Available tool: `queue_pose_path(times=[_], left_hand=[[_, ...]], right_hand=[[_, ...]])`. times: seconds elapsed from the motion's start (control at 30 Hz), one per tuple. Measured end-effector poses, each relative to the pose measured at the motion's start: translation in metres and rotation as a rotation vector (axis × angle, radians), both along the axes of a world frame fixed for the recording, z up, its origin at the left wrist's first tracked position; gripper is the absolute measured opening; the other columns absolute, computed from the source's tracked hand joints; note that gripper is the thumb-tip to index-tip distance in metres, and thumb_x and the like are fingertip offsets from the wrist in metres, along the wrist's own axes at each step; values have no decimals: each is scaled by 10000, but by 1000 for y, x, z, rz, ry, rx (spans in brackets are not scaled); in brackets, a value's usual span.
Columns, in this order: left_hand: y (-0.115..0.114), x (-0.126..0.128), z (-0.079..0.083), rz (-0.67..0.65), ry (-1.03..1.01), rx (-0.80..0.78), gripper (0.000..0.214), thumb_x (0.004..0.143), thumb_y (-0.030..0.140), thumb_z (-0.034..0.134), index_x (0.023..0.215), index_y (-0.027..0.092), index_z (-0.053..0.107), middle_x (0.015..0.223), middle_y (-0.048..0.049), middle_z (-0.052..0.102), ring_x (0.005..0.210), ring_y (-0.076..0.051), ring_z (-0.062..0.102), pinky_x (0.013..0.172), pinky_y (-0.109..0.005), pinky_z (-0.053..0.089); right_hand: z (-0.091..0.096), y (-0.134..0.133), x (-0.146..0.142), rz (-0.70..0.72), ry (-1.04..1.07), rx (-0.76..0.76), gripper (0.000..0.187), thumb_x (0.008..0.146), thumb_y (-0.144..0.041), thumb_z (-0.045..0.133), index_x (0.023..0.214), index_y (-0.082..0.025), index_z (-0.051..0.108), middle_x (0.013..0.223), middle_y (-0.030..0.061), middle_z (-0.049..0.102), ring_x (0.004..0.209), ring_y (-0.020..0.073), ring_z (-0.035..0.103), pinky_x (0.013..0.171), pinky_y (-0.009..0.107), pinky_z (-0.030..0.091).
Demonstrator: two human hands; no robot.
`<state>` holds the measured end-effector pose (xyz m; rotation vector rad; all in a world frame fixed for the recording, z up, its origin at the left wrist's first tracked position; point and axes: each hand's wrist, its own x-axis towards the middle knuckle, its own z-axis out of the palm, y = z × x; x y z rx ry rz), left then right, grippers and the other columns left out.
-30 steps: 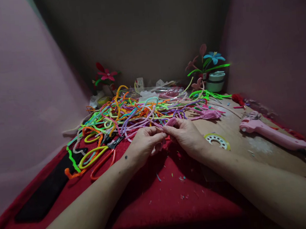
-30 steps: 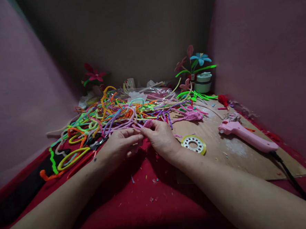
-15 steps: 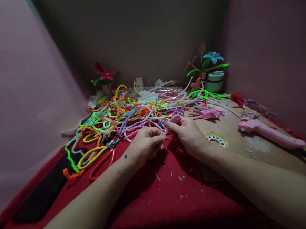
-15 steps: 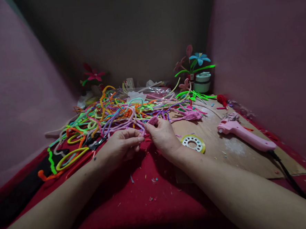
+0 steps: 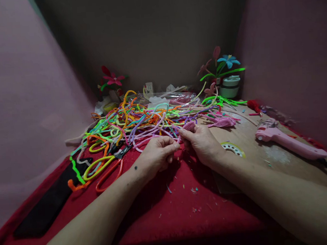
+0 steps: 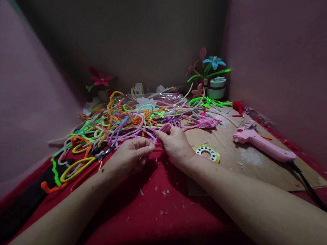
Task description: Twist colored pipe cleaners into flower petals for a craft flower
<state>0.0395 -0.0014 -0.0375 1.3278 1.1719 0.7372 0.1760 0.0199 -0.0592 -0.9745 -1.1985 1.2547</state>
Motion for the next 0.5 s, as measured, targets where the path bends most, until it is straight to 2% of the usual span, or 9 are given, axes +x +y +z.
queue_pose_path(times=[0.3,0.5], left_hand=[[-1,1,-1,-23,36,44,167,766,247,540,645,170,453,460,63,470,300,-32,308,297,-150,203],[-4,4,0,0,126,237,160,768,223,541,636,150,487,463,61,466,371,-29,379,359,-132,282]], right_hand=[[0,1,0,-4,21,-4,338,667,-446,654,585,-183,457,436,-67,415,397,68,321,417,236,248],[-5,4,1,22,72,-53,335,670,-438,662,588,-182,461,443,-65,418,378,72,335,396,238,244]])
